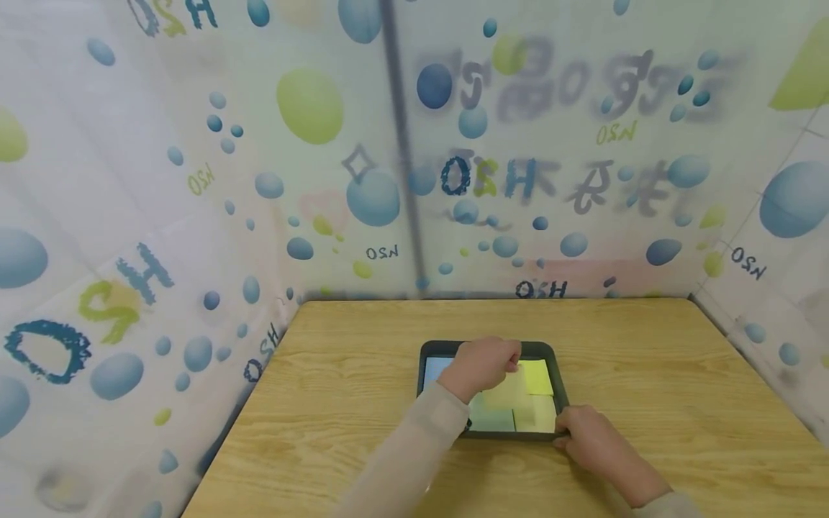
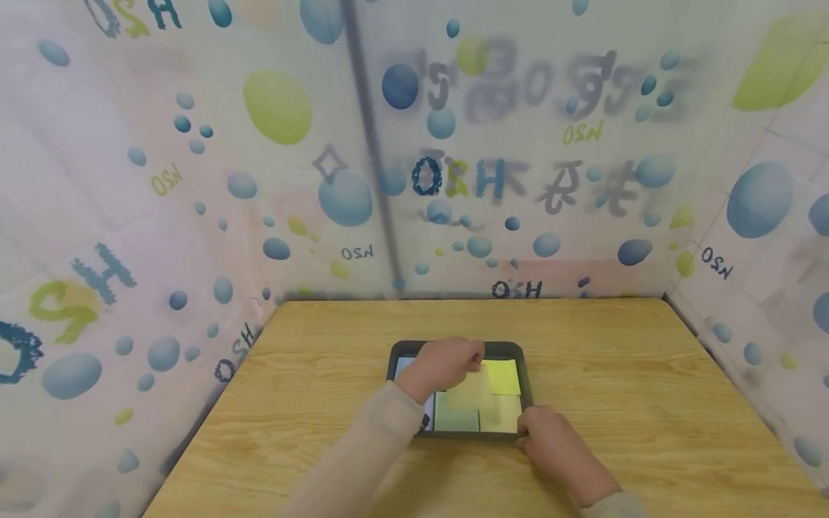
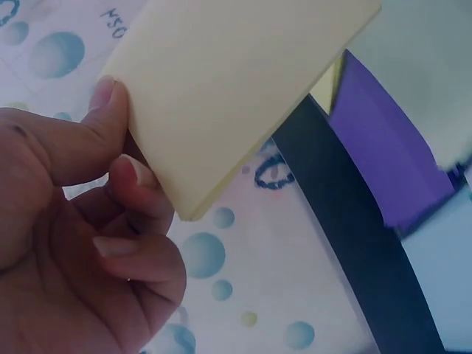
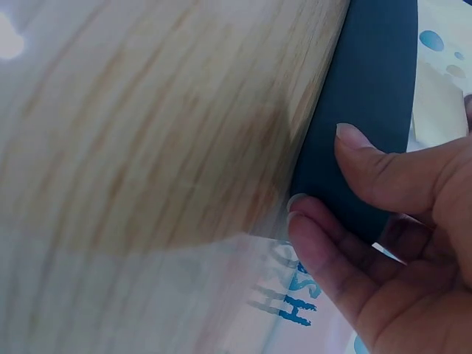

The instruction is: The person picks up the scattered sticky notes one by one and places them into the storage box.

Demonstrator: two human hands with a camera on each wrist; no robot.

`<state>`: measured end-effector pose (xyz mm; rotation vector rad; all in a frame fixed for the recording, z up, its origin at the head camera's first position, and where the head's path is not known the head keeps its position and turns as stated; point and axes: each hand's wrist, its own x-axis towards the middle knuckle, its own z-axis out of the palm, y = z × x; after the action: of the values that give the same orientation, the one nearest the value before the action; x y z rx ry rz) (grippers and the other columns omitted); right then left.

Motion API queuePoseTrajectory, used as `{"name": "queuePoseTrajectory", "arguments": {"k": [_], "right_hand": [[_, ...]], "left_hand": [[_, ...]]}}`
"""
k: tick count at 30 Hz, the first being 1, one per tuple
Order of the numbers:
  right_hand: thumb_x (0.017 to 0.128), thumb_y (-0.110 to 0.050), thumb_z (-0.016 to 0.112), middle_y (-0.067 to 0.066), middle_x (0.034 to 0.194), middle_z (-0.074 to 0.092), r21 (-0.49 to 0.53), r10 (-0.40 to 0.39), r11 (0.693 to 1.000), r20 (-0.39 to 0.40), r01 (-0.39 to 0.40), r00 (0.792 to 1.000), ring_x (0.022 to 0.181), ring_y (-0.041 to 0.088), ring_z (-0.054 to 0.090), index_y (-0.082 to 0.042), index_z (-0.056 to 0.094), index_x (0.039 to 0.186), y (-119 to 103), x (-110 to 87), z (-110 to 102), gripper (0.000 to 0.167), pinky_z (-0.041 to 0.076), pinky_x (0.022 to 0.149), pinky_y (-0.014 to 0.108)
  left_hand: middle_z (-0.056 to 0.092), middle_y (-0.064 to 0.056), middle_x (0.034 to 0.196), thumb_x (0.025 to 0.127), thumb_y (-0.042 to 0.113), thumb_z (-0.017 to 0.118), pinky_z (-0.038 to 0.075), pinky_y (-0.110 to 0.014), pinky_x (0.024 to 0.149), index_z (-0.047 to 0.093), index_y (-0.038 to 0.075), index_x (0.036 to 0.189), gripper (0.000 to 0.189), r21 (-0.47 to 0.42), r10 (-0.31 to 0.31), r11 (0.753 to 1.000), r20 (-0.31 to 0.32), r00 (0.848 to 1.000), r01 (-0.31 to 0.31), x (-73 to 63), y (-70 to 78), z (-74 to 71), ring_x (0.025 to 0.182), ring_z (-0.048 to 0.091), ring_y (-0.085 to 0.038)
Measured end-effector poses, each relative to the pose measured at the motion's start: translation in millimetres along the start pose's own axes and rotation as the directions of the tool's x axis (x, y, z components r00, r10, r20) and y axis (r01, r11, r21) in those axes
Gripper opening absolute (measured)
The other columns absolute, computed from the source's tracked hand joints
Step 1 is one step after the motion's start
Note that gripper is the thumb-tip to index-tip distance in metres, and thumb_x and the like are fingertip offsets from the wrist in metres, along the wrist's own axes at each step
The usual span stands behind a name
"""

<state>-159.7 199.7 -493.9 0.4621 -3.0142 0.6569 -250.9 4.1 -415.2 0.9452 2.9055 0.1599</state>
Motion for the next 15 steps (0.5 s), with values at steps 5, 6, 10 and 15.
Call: {"name": "queuePoseTrajectory", "arguments": {"k": [5, 6, 10, 15], "right_hand": [[0.072, -0.008, 0.086, -0.01, 0.068, 0.058, 0.006, -0.05, 0.999, -0.014, 0.05, 0.999, 0.064, 0.003, 0.049, -0.016, 0.065, 0.064, 2.7, -0.9, 1.2, 0.024, 0.042, 0.057, 0.023], [0.072, -0.008, 0.086, -0.01, 0.068, 0.058, 0.009, -0.058, 0.998, -0.016, 0.058, 0.998, 0.063, 0.003, 0.048, -0.016, 0.065, 0.064, 3.1, -1.0, 1.5, 0.023, 0.042, 0.056, 0.023], [0.072, -0.008, 0.086, -0.01, 0.068, 0.058, 0.011, -0.066, 0.998, -0.026, 0.066, 0.997, 0.063, 0.002, 0.05, -0.016, 0.066, 0.065, 3.7, -1.0, 1.4, 0.022, 0.043, 0.056, 0.023], [0.072, -0.008, 0.086, -0.01, 0.069, 0.059, -0.007, -0.068, 0.998, -0.031, 0.068, 0.997, 0.064, 0.002, 0.052, -0.016, 0.066, 0.065, 3.3, -1.9, 0.1, 0.022, 0.045, 0.057, 0.023]], "left_hand": [[0.057, 0.015, 0.081, 0.1, 0.037, 0.058, 0.042, -0.023, 0.056, 0.057, 0.028, 0.094, 0.011, 0.009, 0.015, 1.0, 0.029, 0.999, -0.015, 6.7, 19.8, 1.4, 0.065, 0.049, -0.004], [0.057, 0.015, 0.081, 0.1, 0.036, 0.058, 0.042, -0.023, 0.056, 0.057, 0.028, 0.095, 0.01, 0.009, 0.014, 1.0, 0.037, 0.999, -0.015, 8.0, 23.3, 2.0, 0.066, 0.049, -0.004], [0.057, 0.016, 0.081, 0.102, 0.03, 0.06, 0.042, -0.025, 0.059, 0.057, 0.028, 0.095, 0.008, 0.003, 0.012, 1.0, 0.06, 0.998, -0.012, 14.9, 34.0, 5.8, 0.067, 0.049, -0.004], [0.055, 0.015, 0.082, 0.102, 0.028, 0.061, 0.042, -0.025, 0.061, 0.056, 0.028, 0.093, 0.01, 0.001, 0.018, 1.0, 0.093, 0.996, -0.018, 23.6, 40.6, 14.7, 0.068, 0.049, -0.005]]}}
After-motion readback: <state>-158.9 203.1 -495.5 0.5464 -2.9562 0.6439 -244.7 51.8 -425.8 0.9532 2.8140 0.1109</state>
